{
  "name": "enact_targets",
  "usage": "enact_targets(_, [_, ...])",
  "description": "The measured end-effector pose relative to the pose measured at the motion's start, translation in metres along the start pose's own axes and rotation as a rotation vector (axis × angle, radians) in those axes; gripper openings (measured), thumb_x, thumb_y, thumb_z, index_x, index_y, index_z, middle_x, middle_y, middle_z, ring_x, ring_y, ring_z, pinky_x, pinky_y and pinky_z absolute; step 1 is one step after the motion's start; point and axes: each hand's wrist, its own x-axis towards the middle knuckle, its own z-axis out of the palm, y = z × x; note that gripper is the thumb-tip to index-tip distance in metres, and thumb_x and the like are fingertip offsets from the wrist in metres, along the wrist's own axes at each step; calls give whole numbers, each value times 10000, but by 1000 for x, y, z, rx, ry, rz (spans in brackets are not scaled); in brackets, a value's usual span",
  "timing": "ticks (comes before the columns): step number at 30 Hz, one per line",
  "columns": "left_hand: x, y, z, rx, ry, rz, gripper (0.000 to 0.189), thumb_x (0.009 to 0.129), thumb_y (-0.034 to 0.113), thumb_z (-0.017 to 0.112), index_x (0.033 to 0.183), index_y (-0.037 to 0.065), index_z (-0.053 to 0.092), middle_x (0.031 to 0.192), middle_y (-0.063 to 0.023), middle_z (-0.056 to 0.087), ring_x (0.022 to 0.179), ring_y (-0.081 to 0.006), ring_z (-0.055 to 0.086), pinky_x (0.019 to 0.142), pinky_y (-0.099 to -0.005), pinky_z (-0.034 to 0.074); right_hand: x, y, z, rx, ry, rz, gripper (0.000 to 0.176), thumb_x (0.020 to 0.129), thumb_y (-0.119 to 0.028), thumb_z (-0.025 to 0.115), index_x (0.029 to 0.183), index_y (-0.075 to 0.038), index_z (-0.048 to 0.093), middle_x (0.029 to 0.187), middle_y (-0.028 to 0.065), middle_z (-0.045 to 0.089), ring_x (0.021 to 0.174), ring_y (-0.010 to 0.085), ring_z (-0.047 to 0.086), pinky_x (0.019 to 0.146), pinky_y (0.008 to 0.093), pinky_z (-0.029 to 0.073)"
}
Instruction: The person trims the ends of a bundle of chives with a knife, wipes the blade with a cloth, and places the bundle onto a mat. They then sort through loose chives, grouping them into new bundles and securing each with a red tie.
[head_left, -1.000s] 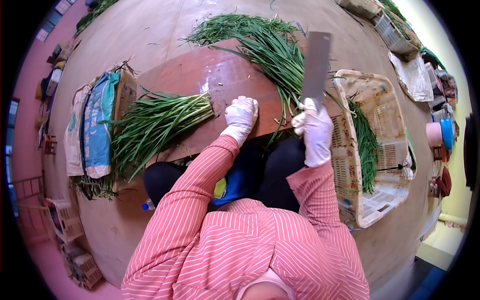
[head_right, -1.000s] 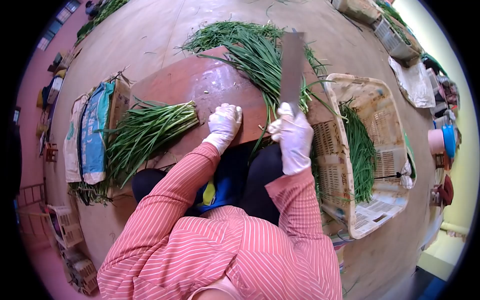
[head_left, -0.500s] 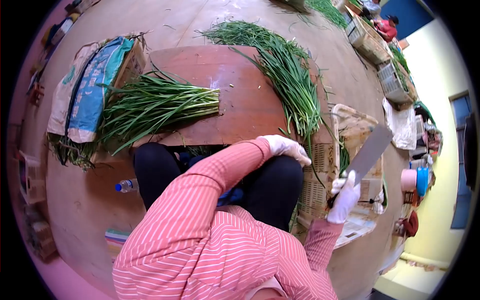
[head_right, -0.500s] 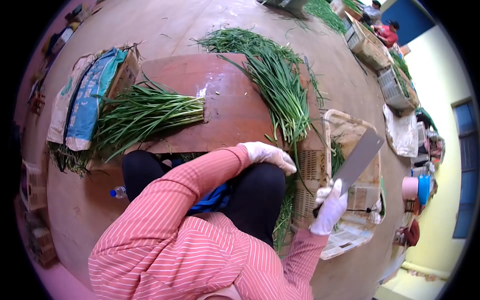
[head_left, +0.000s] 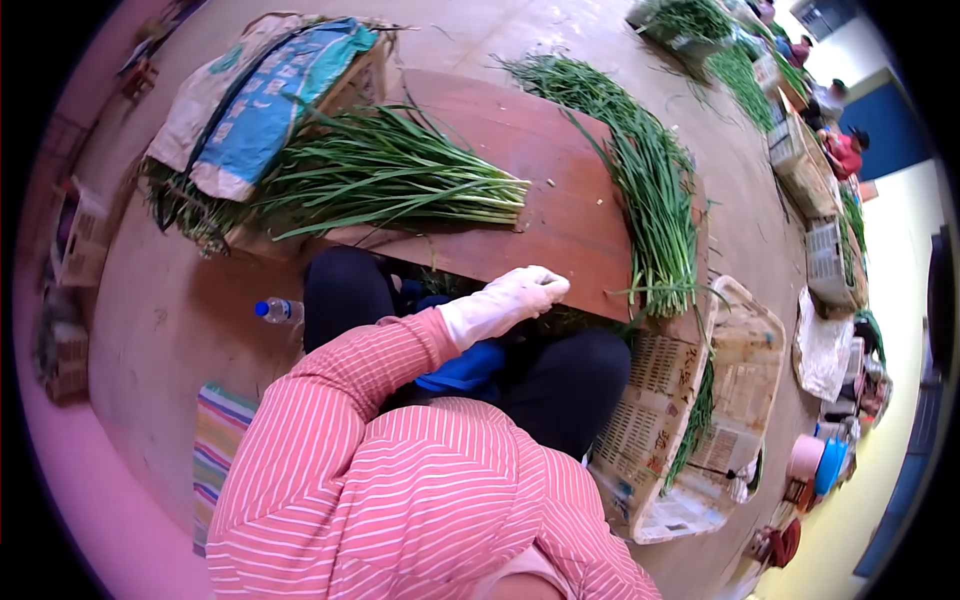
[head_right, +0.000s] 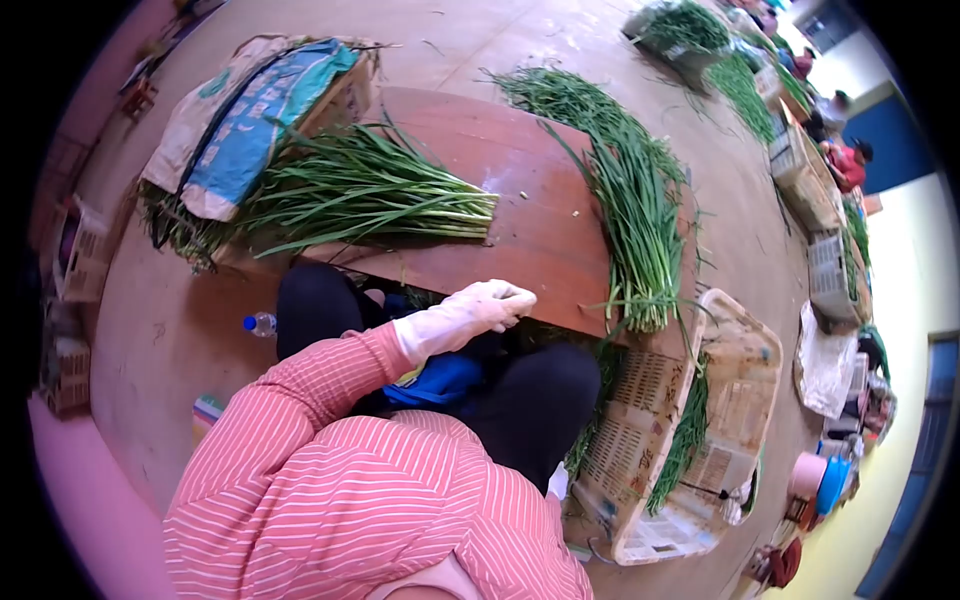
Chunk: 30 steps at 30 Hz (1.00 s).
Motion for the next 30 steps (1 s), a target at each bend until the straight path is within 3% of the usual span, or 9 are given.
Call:
enact_targets(5, [-23,-45,-48,-580,156,98,273,953,304,576,1089,75,638,933,9,640,801,-95,587,731,-255,496,-33,-100,-165,185,534,-333,424,982,-349,519,1173,14,625,987,222,684,880,326,666,780,399,521])
enact_targets(7, [-44,-27,-52,-660,367,3,255,963,289,591,1119,87,578,917,-5,656,758,-115,614,687,-280,519,-66,-177,-251,897,453,-432,367,1021,-223,475,1252,29,609,1065,114,688,916,128,644,775,236,509])
enact_targets(9, [-35,-48,-65,-728,338,45,237,968,299,587,1089,95,580,920,-11,660,769,-123,621,687,-289,521,-86,-252,-304,853,663,-878,345,1008,-170,516,1290,11,598,1093,109,686,961,145,648,802,228,509])
enact_targets(10, [-36,-46,-65,-745,367,57,228,971,301,583,1078,100,578,896,-4,649,759,-121,616,674,-281,513,-86,-285,-323,1064,378,-991,377,970,-144,592,1311,15,575,1196,138,663,1022,166,644,852,250,509])
enact_targets(11, [-37,-43,-66,-760,395,75,221,974,304,578,1067,104,576,872,2,638,748,-119,611,660,-273,506,-76,-316,-334,503,636,-1103,498,918,-187,668,1351,16,530,1250,172,633,1072,235,637,924,312,498])
enact_targets(15, [-25,-63,-82,-921,314,230,213,990,314,554,1013,103,535,818,3,580,690,-117,570,613,-267,480,-8,-439,-325,38,442,-1254,1175,591,-353,900,1494,20,248,1485,260,370,1381,409,355,1139,424,311])
enact_targets(19, [-33,-36,-82,-965,643,131,222,1005,308,539,916,110,493,755,-3,516,596,-120,493,559,-278,464,15,-506,-305,-150,175,-1276,1464,411,-472,939,1525,-6,111,1542,281,232,1423,438,260,1153,489,266])
enact_targets(25, [-9,-60,-98,-1027,542,215,200,999,298,552,950,113,494,733,-4,485,591,-124,464,543,-271,426,8,-494,-270,-70,259,-1199,1065,590,-357,877,1459,-41,350,1156,184,629,1053,351,606,906,440,494])
enact_targets(30, [-22,-40,-89,-889,592,129,358,978,340,580,1232,89,550,1172,-80,635,979,-188,638,814,-354,497,-23,-471,-233,42,278,-997,802,753,-374,735,1417,-65,409,1031,198,655,924,365,663,782,455,540])
